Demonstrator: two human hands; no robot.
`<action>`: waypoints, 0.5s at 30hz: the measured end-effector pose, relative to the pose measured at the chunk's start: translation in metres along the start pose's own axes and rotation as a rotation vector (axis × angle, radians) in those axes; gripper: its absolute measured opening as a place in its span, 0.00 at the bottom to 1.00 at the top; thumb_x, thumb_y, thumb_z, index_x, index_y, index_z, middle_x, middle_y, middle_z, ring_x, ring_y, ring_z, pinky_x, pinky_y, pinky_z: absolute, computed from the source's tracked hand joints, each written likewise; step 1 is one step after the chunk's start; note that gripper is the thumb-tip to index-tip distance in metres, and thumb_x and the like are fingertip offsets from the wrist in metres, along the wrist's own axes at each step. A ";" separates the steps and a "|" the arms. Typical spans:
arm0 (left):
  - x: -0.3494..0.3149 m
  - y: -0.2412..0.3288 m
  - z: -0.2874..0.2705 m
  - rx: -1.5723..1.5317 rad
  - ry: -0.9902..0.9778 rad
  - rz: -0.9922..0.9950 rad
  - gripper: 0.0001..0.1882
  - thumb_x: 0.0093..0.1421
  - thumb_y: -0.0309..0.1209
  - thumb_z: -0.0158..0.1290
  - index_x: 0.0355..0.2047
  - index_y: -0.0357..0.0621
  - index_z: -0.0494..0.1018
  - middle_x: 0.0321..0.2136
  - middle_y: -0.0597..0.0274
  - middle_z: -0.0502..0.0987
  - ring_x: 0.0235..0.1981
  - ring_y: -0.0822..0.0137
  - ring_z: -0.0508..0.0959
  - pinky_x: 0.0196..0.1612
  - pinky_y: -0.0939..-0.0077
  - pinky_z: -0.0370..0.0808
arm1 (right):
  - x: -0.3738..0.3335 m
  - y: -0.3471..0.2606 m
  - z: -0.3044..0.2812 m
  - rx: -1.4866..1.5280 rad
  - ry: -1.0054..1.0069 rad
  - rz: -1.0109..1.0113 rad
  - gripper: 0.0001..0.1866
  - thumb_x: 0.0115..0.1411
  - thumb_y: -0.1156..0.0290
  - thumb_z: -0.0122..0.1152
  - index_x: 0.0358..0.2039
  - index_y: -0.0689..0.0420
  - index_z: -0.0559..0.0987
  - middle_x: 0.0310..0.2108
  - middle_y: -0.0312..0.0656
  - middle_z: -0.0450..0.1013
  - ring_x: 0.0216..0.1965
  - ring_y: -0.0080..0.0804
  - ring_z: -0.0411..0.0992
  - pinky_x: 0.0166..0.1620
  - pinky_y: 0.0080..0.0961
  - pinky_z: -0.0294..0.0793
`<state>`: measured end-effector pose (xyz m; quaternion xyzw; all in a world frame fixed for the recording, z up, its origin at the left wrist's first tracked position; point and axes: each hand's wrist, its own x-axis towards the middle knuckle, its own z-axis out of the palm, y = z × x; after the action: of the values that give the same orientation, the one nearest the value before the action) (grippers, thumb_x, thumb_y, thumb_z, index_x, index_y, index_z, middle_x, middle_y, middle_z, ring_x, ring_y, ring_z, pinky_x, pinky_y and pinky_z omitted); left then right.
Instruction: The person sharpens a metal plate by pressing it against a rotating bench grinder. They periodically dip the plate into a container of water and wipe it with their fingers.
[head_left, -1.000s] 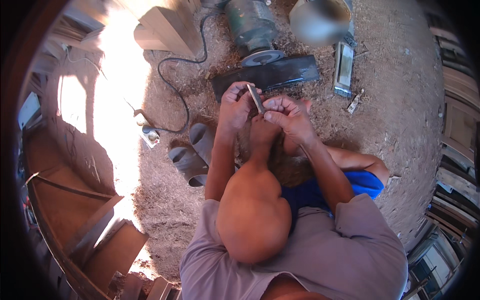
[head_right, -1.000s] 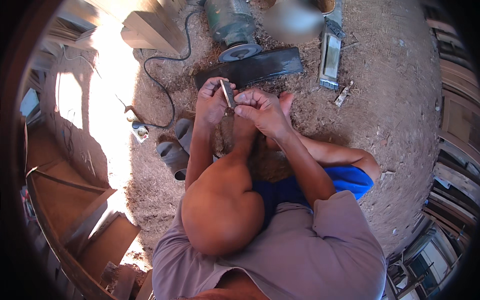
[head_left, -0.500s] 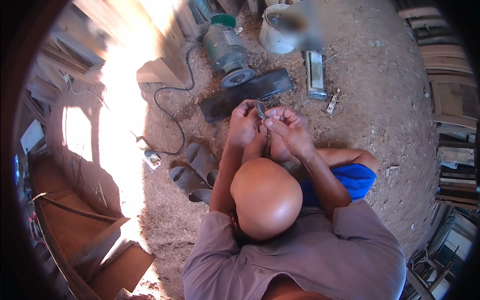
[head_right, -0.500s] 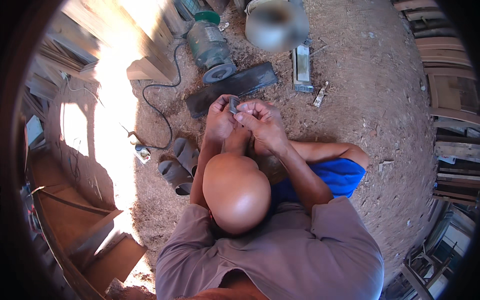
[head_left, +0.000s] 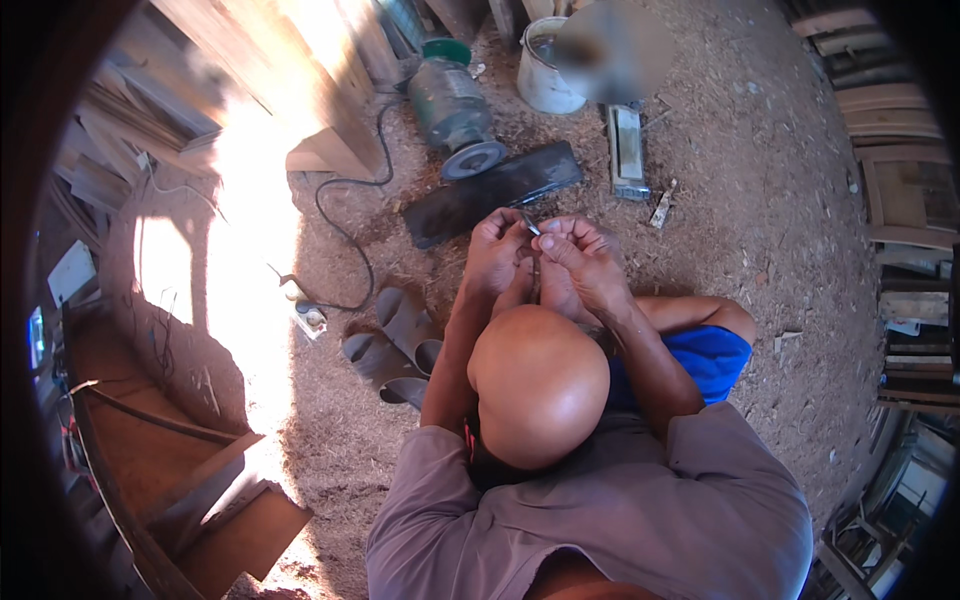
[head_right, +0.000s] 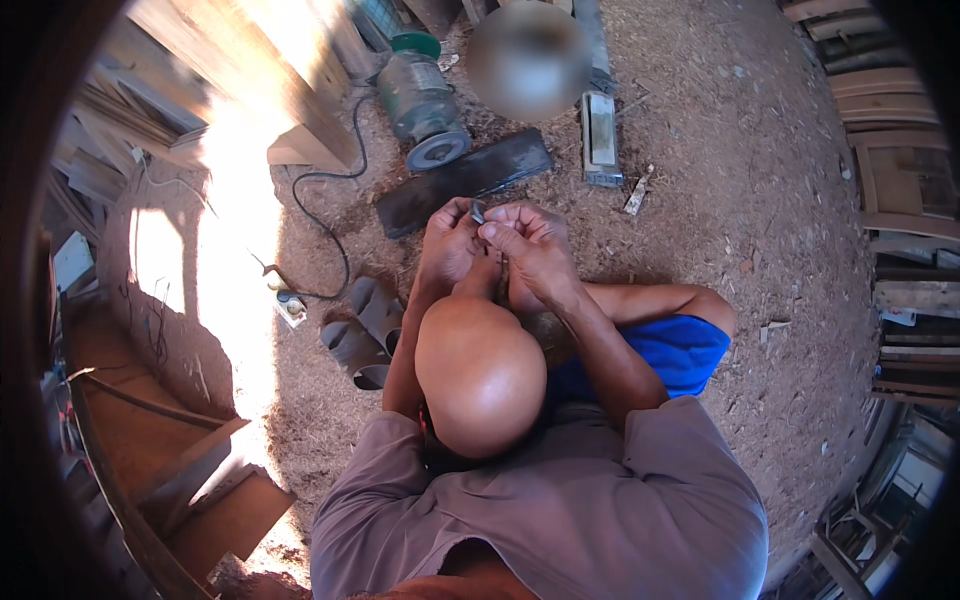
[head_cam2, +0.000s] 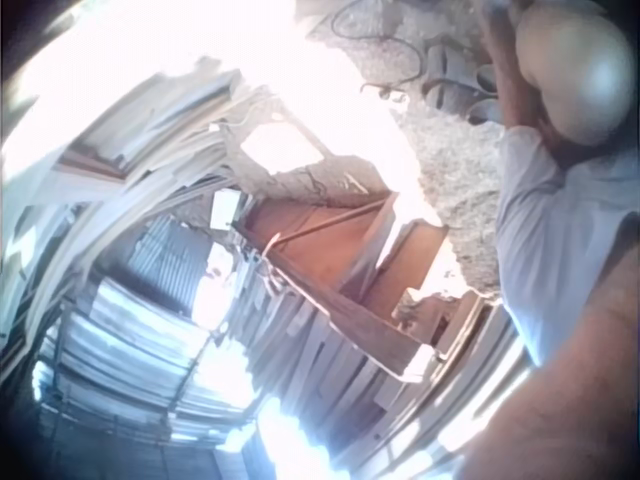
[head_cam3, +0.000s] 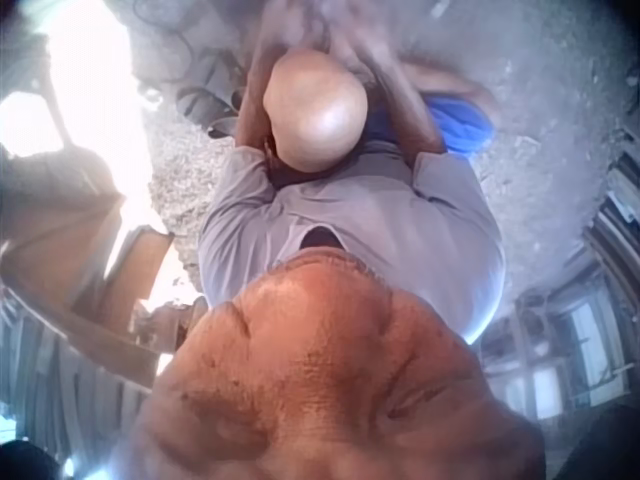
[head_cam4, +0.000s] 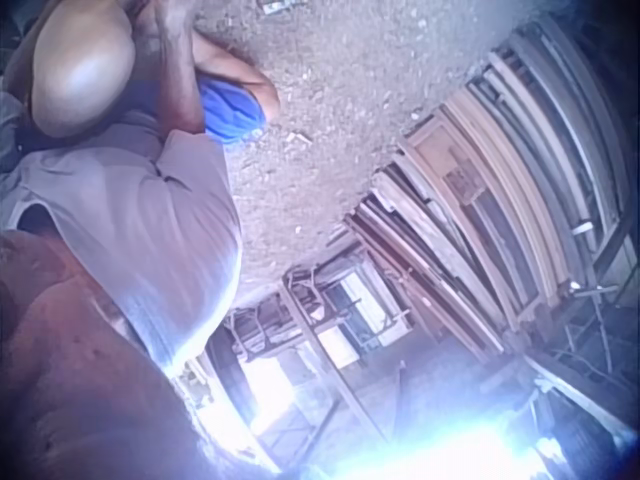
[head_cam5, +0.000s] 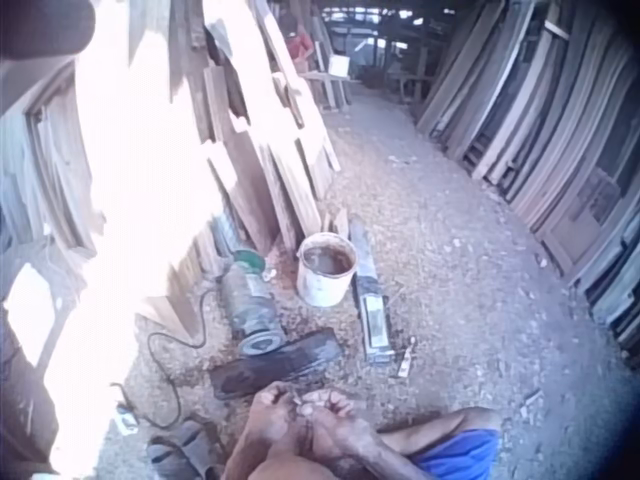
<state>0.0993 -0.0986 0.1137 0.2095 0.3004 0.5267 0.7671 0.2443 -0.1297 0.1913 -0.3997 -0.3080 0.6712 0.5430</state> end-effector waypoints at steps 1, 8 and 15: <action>0.000 0.000 0.001 0.006 0.008 0.001 0.05 0.61 0.25 0.53 0.35 0.39 0.69 0.29 0.61 0.76 0.29 0.70 0.78 0.33 0.73 0.80 | 0.000 0.000 0.000 -0.011 -0.001 0.001 0.08 0.57 0.81 0.60 0.38 0.65 0.75 0.31 0.40 0.75 0.32 0.22 0.73 0.39 0.19 0.74; -0.003 0.005 0.003 0.007 0.017 0.007 0.05 0.61 0.25 0.54 0.34 0.39 0.69 0.30 0.61 0.76 0.28 0.71 0.78 0.32 0.75 0.80 | 0.000 -0.001 0.003 -0.022 -0.010 -0.006 0.08 0.57 0.81 0.60 0.38 0.65 0.75 0.31 0.40 0.75 0.32 0.22 0.73 0.40 0.19 0.74; -0.002 0.003 -0.001 -0.029 0.030 0.003 0.06 0.60 0.25 0.55 0.34 0.38 0.69 0.29 0.60 0.75 0.29 0.71 0.78 0.32 0.76 0.79 | 0.001 0.004 0.004 -0.018 -0.005 -0.005 0.08 0.57 0.80 0.61 0.38 0.64 0.75 0.32 0.40 0.75 0.33 0.22 0.73 0.40 0.20 0.74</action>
<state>0.0965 -0.0991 0.1155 0.1909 0.3039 0.5354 0.7645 0.2388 -0.1294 0.1899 -0.4023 -0.3163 0.6681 0.5401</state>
